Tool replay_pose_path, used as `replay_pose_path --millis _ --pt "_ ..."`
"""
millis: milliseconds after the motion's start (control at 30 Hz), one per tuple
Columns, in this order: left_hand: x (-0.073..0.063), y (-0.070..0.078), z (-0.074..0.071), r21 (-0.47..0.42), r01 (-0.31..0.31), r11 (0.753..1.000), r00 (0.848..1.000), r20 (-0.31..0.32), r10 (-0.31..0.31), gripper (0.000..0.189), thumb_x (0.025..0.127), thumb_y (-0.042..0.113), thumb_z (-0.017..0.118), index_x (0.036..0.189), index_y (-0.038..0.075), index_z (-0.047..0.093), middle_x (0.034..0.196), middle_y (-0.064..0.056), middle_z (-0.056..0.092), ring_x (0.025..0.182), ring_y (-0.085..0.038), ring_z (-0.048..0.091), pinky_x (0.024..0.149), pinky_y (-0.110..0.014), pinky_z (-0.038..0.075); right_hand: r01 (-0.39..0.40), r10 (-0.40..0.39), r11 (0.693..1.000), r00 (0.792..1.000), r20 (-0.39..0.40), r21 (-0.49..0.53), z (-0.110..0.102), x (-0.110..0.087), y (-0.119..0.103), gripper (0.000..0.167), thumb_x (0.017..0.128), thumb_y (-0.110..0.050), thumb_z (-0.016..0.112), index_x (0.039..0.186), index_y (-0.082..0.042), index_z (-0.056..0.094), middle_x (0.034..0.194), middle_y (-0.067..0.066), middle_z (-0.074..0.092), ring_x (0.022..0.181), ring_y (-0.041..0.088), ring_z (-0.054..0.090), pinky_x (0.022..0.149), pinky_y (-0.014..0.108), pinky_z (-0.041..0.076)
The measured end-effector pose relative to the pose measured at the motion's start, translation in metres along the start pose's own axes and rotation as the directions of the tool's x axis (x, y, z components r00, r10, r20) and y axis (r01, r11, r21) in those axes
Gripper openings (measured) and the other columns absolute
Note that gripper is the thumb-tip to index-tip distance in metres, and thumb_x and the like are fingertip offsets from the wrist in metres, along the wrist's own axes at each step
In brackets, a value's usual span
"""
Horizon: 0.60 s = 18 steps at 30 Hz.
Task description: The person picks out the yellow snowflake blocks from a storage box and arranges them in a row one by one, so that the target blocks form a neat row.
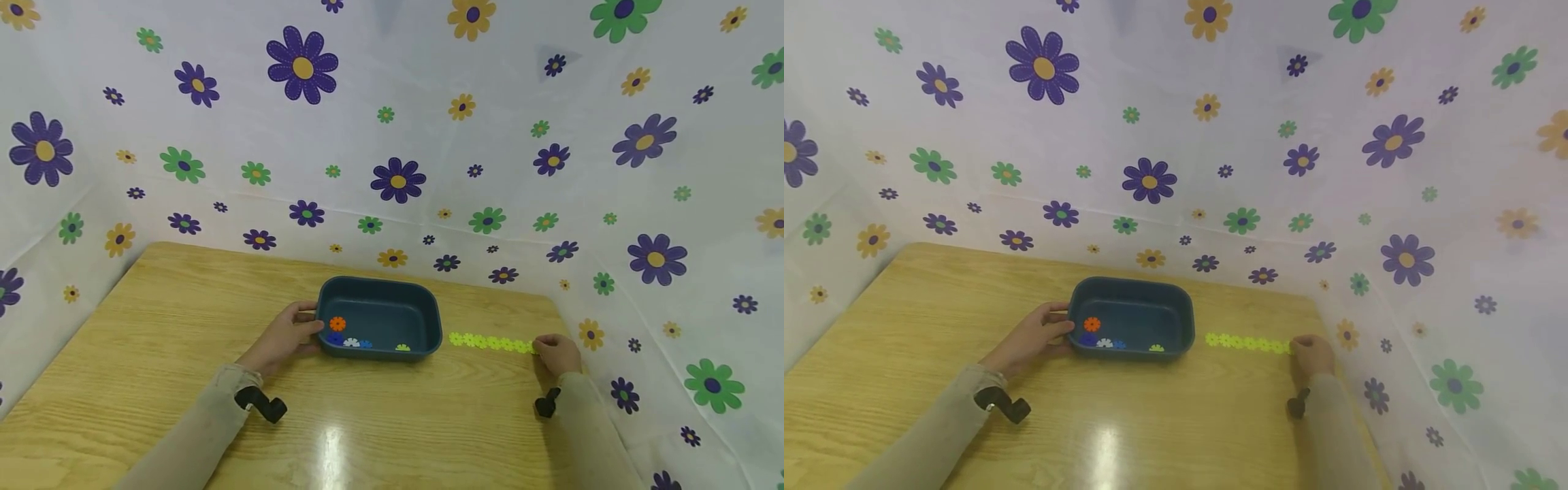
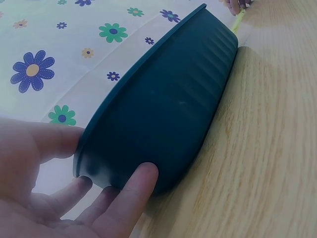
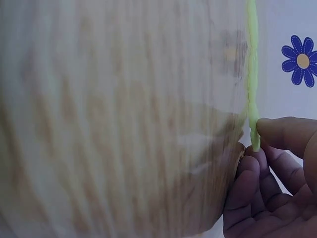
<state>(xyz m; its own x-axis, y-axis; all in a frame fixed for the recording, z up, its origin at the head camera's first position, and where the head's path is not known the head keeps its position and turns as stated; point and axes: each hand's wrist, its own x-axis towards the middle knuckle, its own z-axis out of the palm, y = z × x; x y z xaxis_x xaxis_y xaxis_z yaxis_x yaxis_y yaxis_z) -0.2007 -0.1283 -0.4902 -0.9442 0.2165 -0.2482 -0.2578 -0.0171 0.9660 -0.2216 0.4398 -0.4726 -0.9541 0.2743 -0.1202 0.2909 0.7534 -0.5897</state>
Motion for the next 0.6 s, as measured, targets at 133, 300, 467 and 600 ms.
replay_pose_path --millis 133,300,467,600 --pt "-0.001 -0.0002 -0.0016 0.006 -0.005 1.0 1.0 0.008 0.005 0.057 0.105 0.017 0.062 0.155 0.006 0.037 0.149 -0.025 0.043 0.12 -0.036 0.061 0.094 -0.045 0.06 -0.014 0.014 1.0 1.0 0.006 -0.017 0.0013 -0.0032 -0.0026 0.04 0.102 -0.024 0.058 0.124 0.009 0.065 0.124 0.031 0.063 0.106 0.04 0.06 0.08 0.041 0.052" --pt "0.0005 -0.0004 -0.005 0.01 -0.009 1.0 1.0 0.011 0.009 0.058 0.105 0.018 0.063 0.155 0.005 0.037 0.149 -0.025 0.043 0.122 -0.037 0.06 0.095 -0.045 0.06 0.0 0.0 1.0 1.0 0.018 -0.03 0.0032 0.0006 -0.0029 0.043 0.103 -0.025 0.055 0.127 0.01 0.063 0.127 0.032 0.062 0.11 0.043 0.059 0.092 0.053 0.052" --pt "0.0024 0.0002 -0.0074 0.023 -0.005 1.0 1.0 0.003 0.004 0.057 0.105 0.019 0.062 0.154 0.005 0.038 0.148 -0.025 0.044 0.12 -0.037 0.061 0.094 -0.045 0.06 0.013 -0.013 1.0 1.0 0.017 -0.024 0.0058 0.0049 -0.0016 0.042 0.103 -0.024 0.055 0.126 0.011 0.062 0.124 0.032 0.063 0.109 0.043 0.059 0.092 0.054 0.051" --pt "0.0042 0.0002 -0.0098 0.022 -0.008 1.0 1.0 -0.008 0.008 0.054 0.107 0.021 0.059 0.154 0.004 0.038 0.145 -0.026 0.045 0.115 -0.035 0.065 0.094 -0.045 0.06 0.025 -0.025 0.999 1.0 0.003 0.028 0.0096 0.0021 -0.0038 0.044 0.106 -0.026 0.052 0.131 0.01 0.058 0.129 0.033 0.059 0.114 0.046 0.057 0.095 0.057 0.05"
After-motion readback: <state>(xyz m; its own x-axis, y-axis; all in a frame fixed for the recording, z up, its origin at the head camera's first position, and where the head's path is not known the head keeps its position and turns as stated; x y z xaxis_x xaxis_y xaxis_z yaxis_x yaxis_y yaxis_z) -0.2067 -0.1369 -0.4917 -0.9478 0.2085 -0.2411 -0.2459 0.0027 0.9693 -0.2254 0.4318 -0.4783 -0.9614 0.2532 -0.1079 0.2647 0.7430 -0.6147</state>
